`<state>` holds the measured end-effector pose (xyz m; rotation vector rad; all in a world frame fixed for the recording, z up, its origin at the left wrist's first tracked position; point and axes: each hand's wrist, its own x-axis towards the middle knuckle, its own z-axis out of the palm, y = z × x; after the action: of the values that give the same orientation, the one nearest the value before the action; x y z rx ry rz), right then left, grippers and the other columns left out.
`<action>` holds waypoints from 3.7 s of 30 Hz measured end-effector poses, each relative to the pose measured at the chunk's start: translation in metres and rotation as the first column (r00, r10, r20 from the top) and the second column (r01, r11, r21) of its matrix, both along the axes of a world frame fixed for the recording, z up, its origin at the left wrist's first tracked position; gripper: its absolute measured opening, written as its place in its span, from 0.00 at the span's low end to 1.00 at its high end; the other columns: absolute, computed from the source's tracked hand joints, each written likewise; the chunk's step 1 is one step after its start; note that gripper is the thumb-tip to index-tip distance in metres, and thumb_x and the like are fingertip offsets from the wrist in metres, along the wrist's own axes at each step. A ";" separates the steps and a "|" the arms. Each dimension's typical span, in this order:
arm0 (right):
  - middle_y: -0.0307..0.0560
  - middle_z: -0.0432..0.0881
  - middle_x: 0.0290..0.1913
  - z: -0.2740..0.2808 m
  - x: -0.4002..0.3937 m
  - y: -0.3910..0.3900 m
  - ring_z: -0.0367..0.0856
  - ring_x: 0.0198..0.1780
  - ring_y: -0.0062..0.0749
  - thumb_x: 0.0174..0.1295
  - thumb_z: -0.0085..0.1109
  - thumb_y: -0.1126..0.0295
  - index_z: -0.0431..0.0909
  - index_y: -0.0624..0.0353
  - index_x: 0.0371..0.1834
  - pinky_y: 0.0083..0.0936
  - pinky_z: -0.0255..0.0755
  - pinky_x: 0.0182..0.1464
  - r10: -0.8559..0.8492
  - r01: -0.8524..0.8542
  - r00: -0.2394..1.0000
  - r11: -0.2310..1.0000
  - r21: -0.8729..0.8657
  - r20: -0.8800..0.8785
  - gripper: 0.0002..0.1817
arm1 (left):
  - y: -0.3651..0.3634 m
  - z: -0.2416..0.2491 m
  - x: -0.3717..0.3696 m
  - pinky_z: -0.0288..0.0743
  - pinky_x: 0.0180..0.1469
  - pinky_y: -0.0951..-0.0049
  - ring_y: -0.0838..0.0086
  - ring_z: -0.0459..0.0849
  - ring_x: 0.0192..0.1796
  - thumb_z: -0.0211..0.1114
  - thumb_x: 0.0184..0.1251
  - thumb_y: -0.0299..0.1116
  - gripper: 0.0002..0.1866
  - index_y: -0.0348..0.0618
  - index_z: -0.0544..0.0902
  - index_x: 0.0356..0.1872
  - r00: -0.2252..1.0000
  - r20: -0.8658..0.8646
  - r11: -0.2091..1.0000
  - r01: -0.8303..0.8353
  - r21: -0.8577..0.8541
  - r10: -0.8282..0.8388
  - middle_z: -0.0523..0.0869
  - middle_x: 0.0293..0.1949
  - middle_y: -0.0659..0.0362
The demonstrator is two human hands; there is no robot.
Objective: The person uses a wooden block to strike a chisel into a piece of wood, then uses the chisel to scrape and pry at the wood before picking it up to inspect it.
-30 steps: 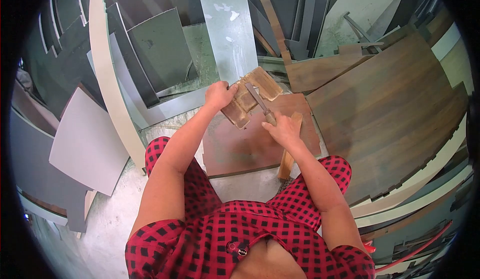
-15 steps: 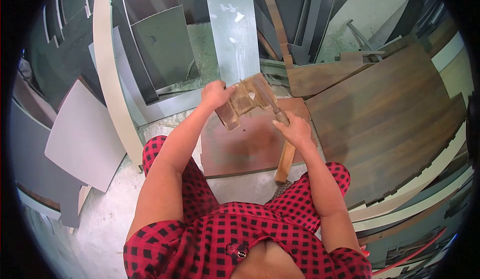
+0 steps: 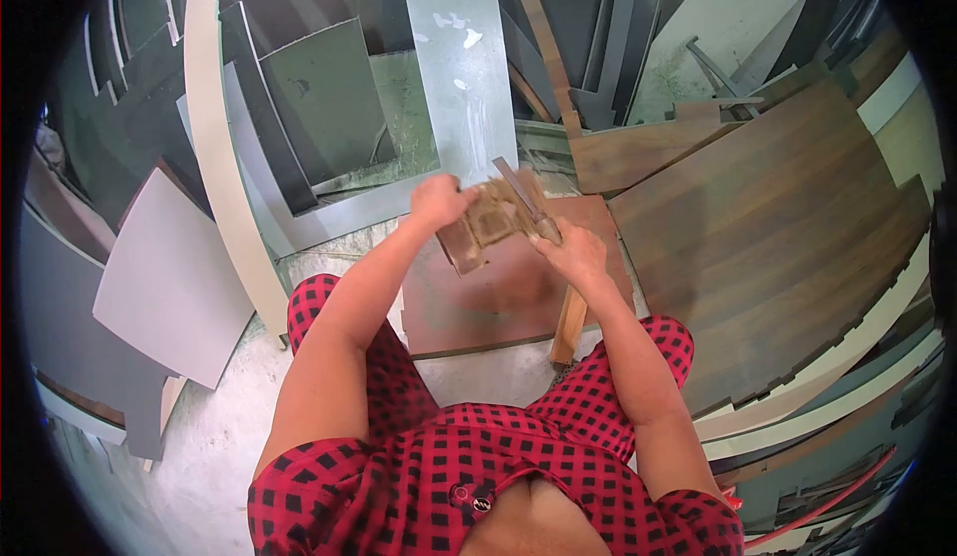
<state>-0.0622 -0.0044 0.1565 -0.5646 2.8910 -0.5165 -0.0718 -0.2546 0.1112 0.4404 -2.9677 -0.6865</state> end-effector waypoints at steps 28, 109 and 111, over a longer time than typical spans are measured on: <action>0.57 0.83 0.32 0.001 0.005 0.016 0.82 0.38 0.51 0.54 0.60 0.50 0.75 0.59 0.41 0.43 0.74 0.41 0.042 -0.037 0.986 0.999 0.034 -0.160 0.22 | -0.014 -0.003 -0.002 0.74 0.40 0.58 0.54 0.84 0.35 0.62 0.55 0.56 0.26 0.38 0.85 0.28 0.998 -0.043 0.994 -0.046 0.096 0.050 0.85 0.29 0.46; 0.58 0.83 0.35 0.008 0.006 0.021 0.82 0.42 0.50 0.53 0.59 0.48 0.78 0.57 0.41 0.43 0.73 0.44 0.014 -0.012 0.999 0.999 0.038 -0.042 0.24 | 0.000 -0.006 -0.002 0.74 0.37 0.57 0.54 0.83 0.34 0.61 0.57 0.56 0.26 0.37 0.84 0.26 0.999 -0.041 0.997 0.006 0.076 -0.003 0.84 0.26 0.46; 0.58 0.83 0.35 0.014 0.011 0.027 0.82 0.42 0.51 0.54 0.59 0.48 0.78 0.58 0.42 0.43 0.73 0.45 0.005 -0.005 1.000 1.000 0.010 -0.021 0.24 | -0.006 -0.005 -0.001 0.74 0.37 0.57 0.54 0.83 0.34 0.61 0.56 0.56 0.26 0.37 0.84 0.26 0.999 -0.041 0.999 -0.020 0.047 0.022 0.84 0.26 0.46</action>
<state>-0.0516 0.0225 0.1701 -0.5798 2.9098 -0.4982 -0.0732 -0.2607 0.1066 0.4547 -2.9098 -0.7542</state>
